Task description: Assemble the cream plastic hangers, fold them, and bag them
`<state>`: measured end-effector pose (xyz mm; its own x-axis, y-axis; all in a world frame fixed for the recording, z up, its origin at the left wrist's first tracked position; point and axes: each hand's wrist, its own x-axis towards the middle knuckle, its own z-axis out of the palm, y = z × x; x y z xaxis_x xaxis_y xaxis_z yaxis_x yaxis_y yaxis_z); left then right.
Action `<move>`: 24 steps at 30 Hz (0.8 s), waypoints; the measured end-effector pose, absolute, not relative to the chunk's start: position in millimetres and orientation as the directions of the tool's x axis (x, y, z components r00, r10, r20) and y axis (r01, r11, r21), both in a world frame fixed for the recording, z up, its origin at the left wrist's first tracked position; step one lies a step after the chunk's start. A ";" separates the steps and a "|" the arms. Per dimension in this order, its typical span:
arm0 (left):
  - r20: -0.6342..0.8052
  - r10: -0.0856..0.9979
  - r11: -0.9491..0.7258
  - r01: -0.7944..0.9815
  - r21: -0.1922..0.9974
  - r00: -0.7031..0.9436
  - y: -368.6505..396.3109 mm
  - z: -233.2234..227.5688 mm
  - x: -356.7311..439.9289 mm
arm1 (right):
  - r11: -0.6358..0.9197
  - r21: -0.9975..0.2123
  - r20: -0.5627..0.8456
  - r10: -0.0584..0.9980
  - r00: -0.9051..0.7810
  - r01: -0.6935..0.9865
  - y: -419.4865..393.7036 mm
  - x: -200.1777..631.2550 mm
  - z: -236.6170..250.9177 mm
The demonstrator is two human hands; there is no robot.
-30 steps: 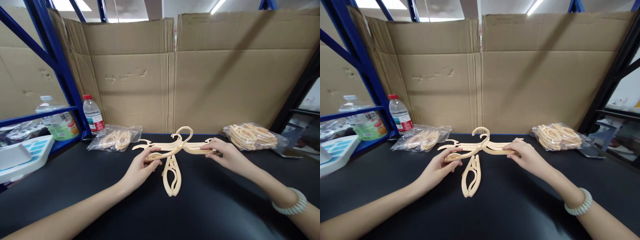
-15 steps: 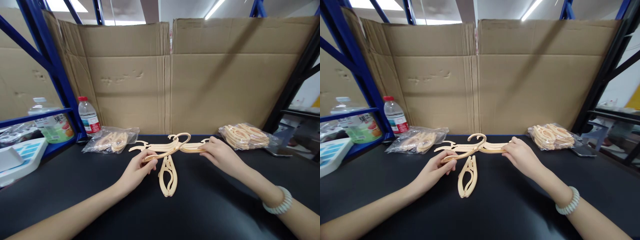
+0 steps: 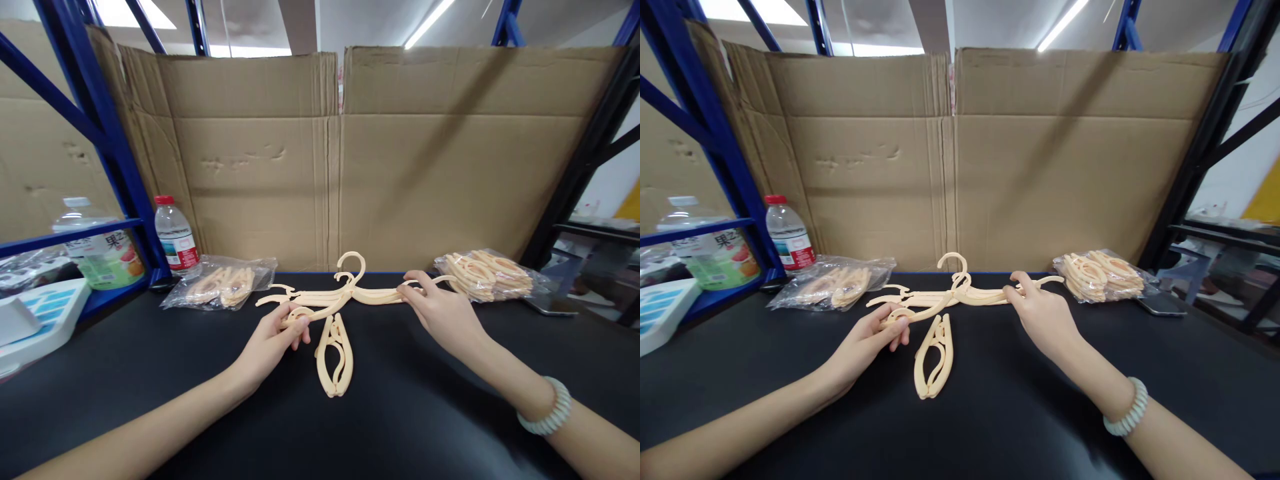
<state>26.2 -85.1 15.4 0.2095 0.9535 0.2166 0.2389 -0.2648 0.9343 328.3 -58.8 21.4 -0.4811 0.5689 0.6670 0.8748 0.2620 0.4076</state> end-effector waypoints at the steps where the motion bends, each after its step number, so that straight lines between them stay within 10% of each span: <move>1: 0.214 0.953 -0.263 0.235 0.936 0.213 -85.1 15.1 26.3 | 0.254 0.408 0.670 0.569 -0.476 0.877 -59.1 328.3 22.1; 10: 0.214 0.957 -0.258 0.235 0.937 0.198 -84.7 13.8 26.3 | 0.368 0.280 0.660 0.597 -0.456 0.887 -61.7 323.1 23.5; 17: 0.236 0.953 -0.276 0.220 0.936 0.191 -84.9 15.7 26.5 | 0.669 -0.257 0.735 0.604 -0.308 0.697 -57.2 319.3 19.0; 24: 0.228 0.964 -0.252 0.198 0.947 0.133 -83.9 15.0 25.6 | 0.597 -0.693 0.576 0.796 -0.187 0.404 -44.6 326.1 15.9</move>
